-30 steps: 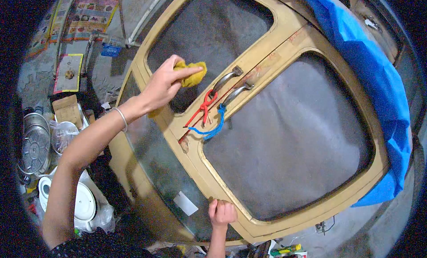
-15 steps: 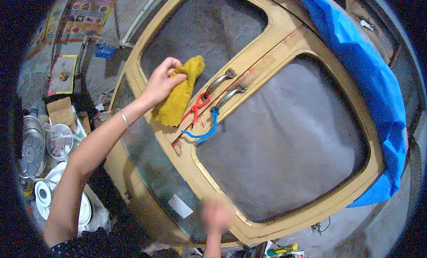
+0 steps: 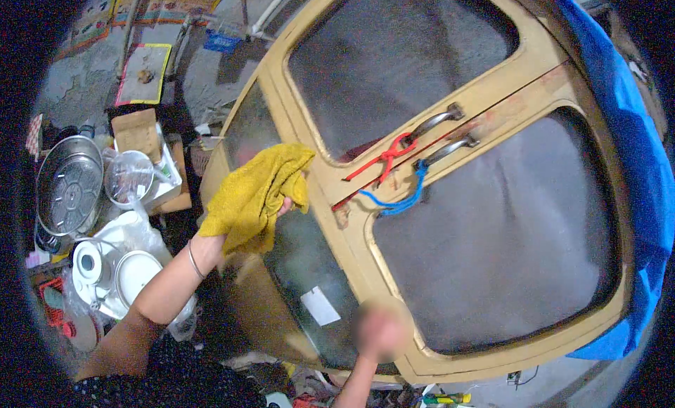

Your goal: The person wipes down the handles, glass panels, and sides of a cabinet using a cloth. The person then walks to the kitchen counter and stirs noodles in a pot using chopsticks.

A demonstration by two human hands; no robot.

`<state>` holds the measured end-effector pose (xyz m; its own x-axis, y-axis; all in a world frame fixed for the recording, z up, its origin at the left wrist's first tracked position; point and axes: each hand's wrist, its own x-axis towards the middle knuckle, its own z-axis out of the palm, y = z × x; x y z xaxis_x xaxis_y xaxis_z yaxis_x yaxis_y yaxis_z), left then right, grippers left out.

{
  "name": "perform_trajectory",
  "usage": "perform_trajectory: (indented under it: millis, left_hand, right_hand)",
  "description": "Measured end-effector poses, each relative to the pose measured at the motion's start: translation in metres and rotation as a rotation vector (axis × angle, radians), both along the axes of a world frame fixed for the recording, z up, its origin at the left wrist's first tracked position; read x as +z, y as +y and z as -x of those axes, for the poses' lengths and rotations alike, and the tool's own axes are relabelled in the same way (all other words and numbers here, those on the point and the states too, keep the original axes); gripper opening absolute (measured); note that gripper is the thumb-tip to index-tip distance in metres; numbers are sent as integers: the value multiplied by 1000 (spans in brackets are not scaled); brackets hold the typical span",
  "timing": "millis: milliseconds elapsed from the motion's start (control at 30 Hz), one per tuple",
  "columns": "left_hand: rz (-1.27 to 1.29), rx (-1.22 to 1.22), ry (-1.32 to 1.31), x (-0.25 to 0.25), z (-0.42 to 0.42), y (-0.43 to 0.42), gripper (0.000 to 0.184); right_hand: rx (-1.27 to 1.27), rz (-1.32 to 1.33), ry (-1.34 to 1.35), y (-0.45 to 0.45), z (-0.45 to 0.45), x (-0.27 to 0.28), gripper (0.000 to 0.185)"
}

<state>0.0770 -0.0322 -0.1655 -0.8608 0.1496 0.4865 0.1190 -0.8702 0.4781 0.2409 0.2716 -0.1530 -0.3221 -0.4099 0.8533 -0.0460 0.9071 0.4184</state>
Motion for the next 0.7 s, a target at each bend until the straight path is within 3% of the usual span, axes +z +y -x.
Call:
perform_trajectory:
  millis: [67, 100, 200, 300, 333, 400, 433, 467, 533, 600, 667, 700]
  left_hand:
    - [444, 598, 134, -29, -1, 13, 48]
    - [638, 816, 281, -17, -18, -2, 45]
    - [547, 419, 121, 8, -60, -23, 37]
    - [882, 480, 150, -3, -72, -27, 44]
    - [616, 227, 43, -9, -74, -26, 42]
    - [344, -9, -57, -15, -78, -25, 40]
    - [285, -36, -104, -17, -84, -23, 34]
    - [176, -81, -171, -28, -86, -17, 33]
    - [-53, -160, -302, -48, -90, -6, 32]
    - [-40, -143, -355, -53, -102, -3, 34]
    - [34, -69, -323, -64, -110, 0, 35]
    - [90, -90, -425, -43, -125, -10, 34]
  right_hand:
    - [-5, -16, 17, -6, 1, 4, 17]
    - [-14, -13, 20, -8, 1, 5, 17]
    - [7, 38, 9, -13, 1, 6, 16]
    - [-130, 185, -33, -11, -7, 0, 19]
    - [-149, 309, -132, -23, -13, 6, 17]
    - [180, 881, -323, -53, -16, 11, 13]
    - [242, 917, -436, -71, -20, 11, 15]
    - [309, 948, -543, -91, -21, 12, 21]
    - [373, 736, -685, -139, -16, 24, 36]
    - [450, 772, -797, -173, -6, 27, 54]
    - [466, 686, -763, -193, 7, 17, 50]
    - [479, 589, -731, -197, 13, 11, 46]
